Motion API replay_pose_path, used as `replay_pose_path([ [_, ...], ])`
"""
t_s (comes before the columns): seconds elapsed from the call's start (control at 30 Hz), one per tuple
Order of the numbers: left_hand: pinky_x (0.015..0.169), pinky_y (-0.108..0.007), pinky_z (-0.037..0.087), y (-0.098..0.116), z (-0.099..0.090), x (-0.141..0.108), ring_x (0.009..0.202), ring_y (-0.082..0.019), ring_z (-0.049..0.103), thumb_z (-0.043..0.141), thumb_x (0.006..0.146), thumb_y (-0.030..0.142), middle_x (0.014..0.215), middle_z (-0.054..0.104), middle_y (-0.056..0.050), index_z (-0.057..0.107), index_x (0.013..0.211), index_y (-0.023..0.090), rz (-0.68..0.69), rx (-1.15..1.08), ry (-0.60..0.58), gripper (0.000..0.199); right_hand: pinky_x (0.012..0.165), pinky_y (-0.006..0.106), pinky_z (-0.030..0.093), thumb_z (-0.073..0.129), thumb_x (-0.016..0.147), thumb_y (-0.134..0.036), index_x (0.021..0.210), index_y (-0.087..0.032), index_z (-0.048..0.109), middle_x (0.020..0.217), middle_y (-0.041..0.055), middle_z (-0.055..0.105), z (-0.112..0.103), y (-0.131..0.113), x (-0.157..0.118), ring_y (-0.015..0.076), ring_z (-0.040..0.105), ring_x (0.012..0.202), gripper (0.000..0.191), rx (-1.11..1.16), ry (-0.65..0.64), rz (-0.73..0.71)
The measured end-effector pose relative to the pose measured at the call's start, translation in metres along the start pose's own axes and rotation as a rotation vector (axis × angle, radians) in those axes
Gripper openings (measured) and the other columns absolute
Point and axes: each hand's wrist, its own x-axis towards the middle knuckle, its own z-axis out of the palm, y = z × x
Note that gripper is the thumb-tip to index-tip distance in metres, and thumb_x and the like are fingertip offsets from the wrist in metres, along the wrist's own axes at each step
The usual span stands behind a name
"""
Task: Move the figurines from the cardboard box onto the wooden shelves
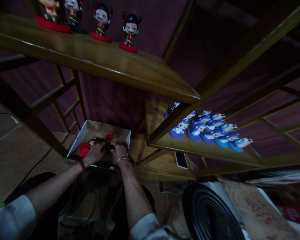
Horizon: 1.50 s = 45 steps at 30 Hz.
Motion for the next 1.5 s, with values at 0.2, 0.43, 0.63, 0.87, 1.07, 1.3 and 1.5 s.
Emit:
replay_pose_path([
  [0.2, 0.085, -0.030, 0.042, 0.001, -0.007, -0.008, 0.094, -0.020, 0.059, 0.042, 0.074, 0.007, 0.099, 0.063, -0.014, 0.055, 0.102, 0.009, -0.070, -0.214, 0.013, 0.031, 0.082, 0.029, 0.047, 0.061, 0.070, -0.013, 0.090, -0.025, 0.062, 0.090, -0.0006, 0.066, -0.004, -0.003, -0.007, 0.0143, 0.061, 0.085, 0.024, 0.215, 0.097, -0.008],
  [0.43, 0.083, -0.030, 0.046, 0.010, -0.013, -0.030, 0.091, -0.017, 0.059, 0.044, 0.071, 0.006, 0.094, 0.065, -0.008, 0.058, 0.094, 0.012, -0.104, -0.850, 0.047, 0.028, 0.081, 0.030, 0.048, 0.060, 0.070, -0.015, 0.091, -0.023, 0.061, 0.092, 0.0009, 0.065, -0.013, -0.012, -0.021, 0.0142, 0.061, 0.085, 0.023, 0.346, 0.116, 0.004],
  [0.63, 0.075, -0.031, 0.051, 0.032, -0.037, -0.053, 0.081, -0.015, 0.060, 0.053, 0.069, 0.009, 0.087, 0.063, -0.004, 0.058, 0.086, 0.013, -0.145, -1.197, 0.130, 0.019, 0.079, 0.030, 0.050, 0.057, 0.071, -0.016, 0.098, -0.022, 0.058, 0.094, 0.0013, 0.065, -0.042, -0.039, -0.034, 0.0140, 0.062, 0.084, 0.028, 0.414, 0.135, -0.041],
  [0.87, 0.076, -0.031, 0.050, 0.065, -0.083, -0.087, 0.076, -0.014, 0.061, 0.066, 0.065, 0.023, 0.085, 0.065, -0.006, 0.059, 0.086, 0.011, -0.017, -1.343, 0.126, 0.026, 0.079, 0.030, 0.050, 0.053, 0.075, -0.018, 0.110, -0.025, 0.053, 0.101, 0.0016, 0.064, -0.086, -0.079, -0.055, 0.0135, 0.063, 0.085, 0.035, 0.421, 0.160, -0.149],
  [1.07, 0.073, -0.027, 0.049, 0.087, -0.114, -0.109, 0.072, -0.013, 0.062, 0.067, 0.065, 0.027, 0.084, 0.067, -0.008, 0.059, 0.089, 0.010, 0.049, -1.333, 0.109, 0.030, 0.079, 0.030, 0.051, 0.053, 0.075, -0.017, 0.118, -0.022, 0.044, 0.095, 0.0040, 0.066, -0.120, -0.117, -0.073, 0.0142, 0.064, 0.084, 0.045, 0.395, 0.248, -0.203],
  [1.3, 0.071, -0.023, 0.049, 0.112, -0.146, -0.136, 0.066, -0.009, 0.062, 0.059, 0.072, 0.008, 0.079, 0.066, -0.005, 0.055, 0.089, 0.012, 0.018, -1.484, 0.162, 0.017, 0.073, 0.028, 0.052, 0.054, 0.073, -0.018, 0.102, -0.020, 0.050, 0.089, 0.0032, 0.066, -0.150, -0.153, -0.092, 0.0135, 0.065, 0.077, 0.030, 0.484, 0.275, -0.258],
  [1.5, 0.073, -0.023, 0.050, 0.131, -0.170, -0.154, 0.069, -0.009, 0.063, 0.059, 0.075, 0.011, 0.085, 0.066, -0.007, 0.055, 0.094, 0.012, 0.103, -1.443, 0.202, 0.020, 0.072, 0.028, 0.052, 0.055, 0.074, -0.021, 0.108, -0.024, 0.052, 0.085, 0.0011, 0.065, -0.179, -0.180, -0.108, 0.0136, 0.064, 0.076, 0.034, 0.466, 0.311, -0.300],
])
